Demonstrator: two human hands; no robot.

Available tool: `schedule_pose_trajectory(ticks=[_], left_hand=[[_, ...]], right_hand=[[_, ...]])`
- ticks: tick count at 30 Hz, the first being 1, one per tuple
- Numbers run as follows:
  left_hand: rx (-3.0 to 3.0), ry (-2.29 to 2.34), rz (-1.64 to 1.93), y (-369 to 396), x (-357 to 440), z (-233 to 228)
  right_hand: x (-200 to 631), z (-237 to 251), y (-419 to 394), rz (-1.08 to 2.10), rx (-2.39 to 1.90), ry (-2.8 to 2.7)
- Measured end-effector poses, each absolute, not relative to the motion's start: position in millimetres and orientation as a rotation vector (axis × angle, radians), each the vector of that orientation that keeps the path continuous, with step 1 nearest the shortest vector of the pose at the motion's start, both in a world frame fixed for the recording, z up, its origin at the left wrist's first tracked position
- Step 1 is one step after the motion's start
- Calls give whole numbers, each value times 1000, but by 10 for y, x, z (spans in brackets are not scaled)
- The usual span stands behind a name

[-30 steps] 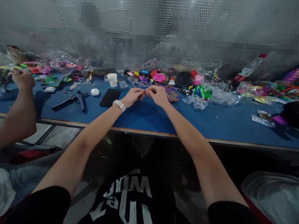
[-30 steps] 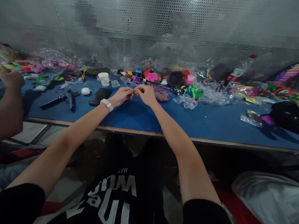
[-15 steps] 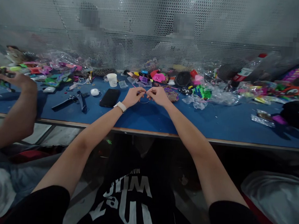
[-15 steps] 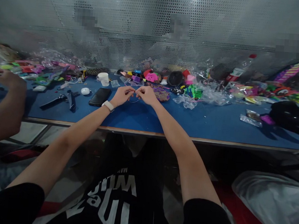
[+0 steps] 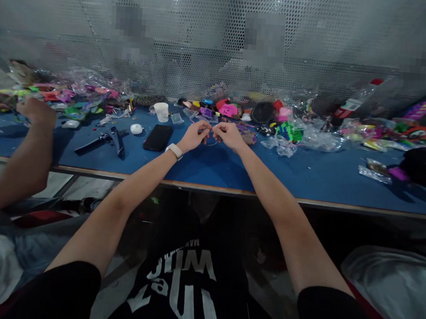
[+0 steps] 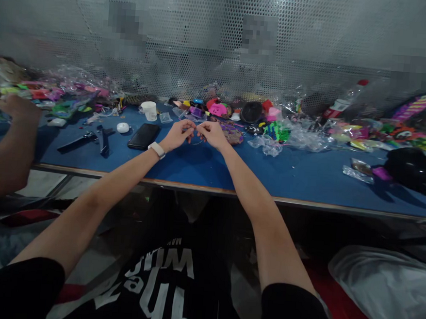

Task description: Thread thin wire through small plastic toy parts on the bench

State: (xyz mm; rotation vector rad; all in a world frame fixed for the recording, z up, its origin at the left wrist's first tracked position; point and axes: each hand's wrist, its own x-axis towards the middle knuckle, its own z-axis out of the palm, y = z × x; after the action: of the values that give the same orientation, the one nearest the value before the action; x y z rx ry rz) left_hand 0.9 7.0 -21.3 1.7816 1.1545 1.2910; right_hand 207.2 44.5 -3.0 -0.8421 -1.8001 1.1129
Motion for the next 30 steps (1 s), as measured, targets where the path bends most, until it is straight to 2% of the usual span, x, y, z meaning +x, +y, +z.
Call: schedule_pose_trajectory(ticks=[6,16,18,23,30], left_hand=[[1760,1119,1256,69,2,-214],[1846,1088,1248,42,-9,-172],[1829,1084,1238,44,4,-176],[1633,1034,1326,64,68,-193],[1467,1030,1297,49,78,-183]], right_hand=[[2070,-58,480,1288,-891,-1701],[2057,-58,480,1391,-978,-1640],[2054,-52,469,1321,-965,-1682],[2039,14,415,910,-817,-1829],[2004,1,365,626,-828,-1877]])
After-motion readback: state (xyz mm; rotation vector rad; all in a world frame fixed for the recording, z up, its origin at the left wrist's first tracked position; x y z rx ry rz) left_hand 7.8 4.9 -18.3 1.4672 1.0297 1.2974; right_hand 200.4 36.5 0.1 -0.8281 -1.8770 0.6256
